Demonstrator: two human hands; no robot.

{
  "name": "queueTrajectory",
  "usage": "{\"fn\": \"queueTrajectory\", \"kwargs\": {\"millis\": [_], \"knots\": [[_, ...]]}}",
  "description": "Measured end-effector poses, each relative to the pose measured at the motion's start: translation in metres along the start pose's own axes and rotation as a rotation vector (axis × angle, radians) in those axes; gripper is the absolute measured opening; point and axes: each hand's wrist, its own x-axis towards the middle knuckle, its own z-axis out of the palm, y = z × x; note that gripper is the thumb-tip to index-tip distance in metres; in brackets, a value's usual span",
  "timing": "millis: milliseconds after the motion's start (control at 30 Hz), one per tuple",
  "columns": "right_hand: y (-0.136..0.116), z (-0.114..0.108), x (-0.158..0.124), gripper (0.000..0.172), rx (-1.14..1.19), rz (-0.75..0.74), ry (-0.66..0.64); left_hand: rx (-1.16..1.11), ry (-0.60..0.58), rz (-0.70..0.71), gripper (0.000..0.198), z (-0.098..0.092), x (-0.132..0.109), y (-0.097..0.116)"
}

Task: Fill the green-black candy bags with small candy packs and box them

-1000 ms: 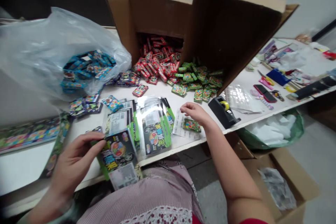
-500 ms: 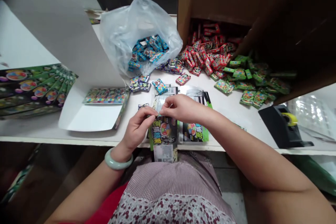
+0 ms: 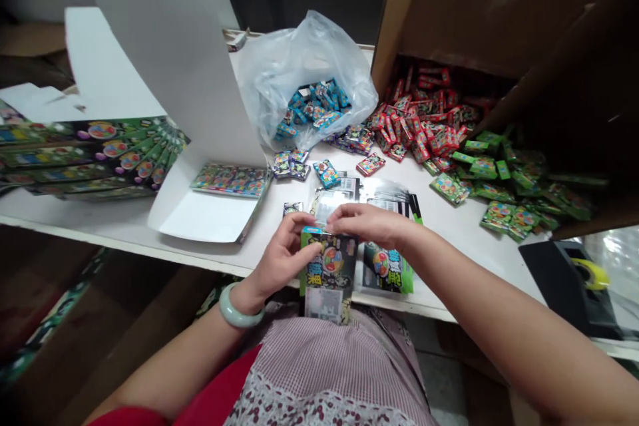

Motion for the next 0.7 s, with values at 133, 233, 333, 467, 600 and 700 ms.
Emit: {"fn": "queueTrajectory", "kwargs": {"millis": [133,233,333,467,600,700], "knots": [[-0.004,-0.003,-0.006,0.014,0.131,0.033,-0.159,-0.108,-0.229,-0.135,0.032,-0.023,-0.028,0.012],[-0.004,-0.014,-0.009,0.02,-0.073,-0.133,-0.015,0.072,0.034,0.025,0.027,-0.061,-0.035,0.035],[0.01,-0.025,-0.001,0.022,-0.333,-0.24,0.26,0.41,0.472,0.243,0.029,-0.112,-0.021,0.052],[0.034,-0.025,0.025,0.02,-0.69,-0.341,0.381,1.055,0.474,0.349,0.028,-0.172,0.012,0.036],[0.041,-0.019,0.05,0.021,-0.944,-0.408,0.415,1.185,0.419,0.275,0.034,-0.197,0.032,-0.008],[0.038,-0.018,0.063,0.03,-1.056,-0.439,0.398,1.212,0.28,0.202,0.035,-0.204,0.037,-0.032]]}}
